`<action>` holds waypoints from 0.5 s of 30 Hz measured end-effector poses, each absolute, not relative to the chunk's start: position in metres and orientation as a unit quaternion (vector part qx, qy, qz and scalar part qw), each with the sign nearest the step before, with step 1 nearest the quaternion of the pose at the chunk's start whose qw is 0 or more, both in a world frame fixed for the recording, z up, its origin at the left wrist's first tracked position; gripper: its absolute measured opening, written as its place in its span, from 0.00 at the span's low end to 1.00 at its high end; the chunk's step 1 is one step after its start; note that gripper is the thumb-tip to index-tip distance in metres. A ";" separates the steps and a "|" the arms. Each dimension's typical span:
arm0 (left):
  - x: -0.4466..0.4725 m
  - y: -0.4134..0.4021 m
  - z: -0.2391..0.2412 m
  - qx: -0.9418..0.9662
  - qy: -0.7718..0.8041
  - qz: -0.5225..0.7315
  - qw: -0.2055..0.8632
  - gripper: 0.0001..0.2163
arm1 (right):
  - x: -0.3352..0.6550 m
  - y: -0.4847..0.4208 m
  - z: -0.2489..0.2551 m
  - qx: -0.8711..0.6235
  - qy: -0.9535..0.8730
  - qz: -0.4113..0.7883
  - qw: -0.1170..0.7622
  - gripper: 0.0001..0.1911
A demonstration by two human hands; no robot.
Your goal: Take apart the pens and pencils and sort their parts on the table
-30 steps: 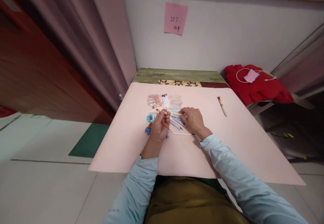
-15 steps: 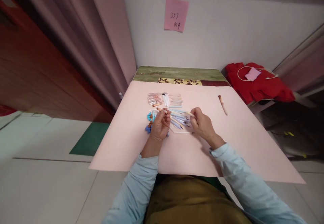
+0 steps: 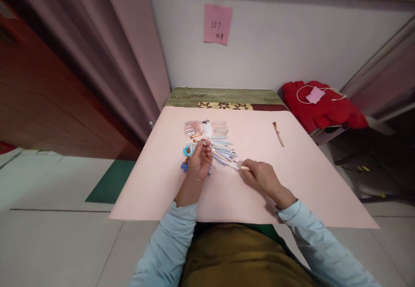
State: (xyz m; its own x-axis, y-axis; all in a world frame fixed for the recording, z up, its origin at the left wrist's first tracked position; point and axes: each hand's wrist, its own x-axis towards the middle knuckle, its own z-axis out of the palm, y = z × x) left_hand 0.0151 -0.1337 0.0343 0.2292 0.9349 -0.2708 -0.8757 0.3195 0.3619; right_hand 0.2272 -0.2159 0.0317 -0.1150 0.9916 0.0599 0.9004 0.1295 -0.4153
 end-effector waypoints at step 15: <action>0.047 -0.136 0.071 0.030 0.259 0.547 0.796 0.11 | 0.212 -0.184 0.067 -0.645 -0.621 0.310 0.320 0.14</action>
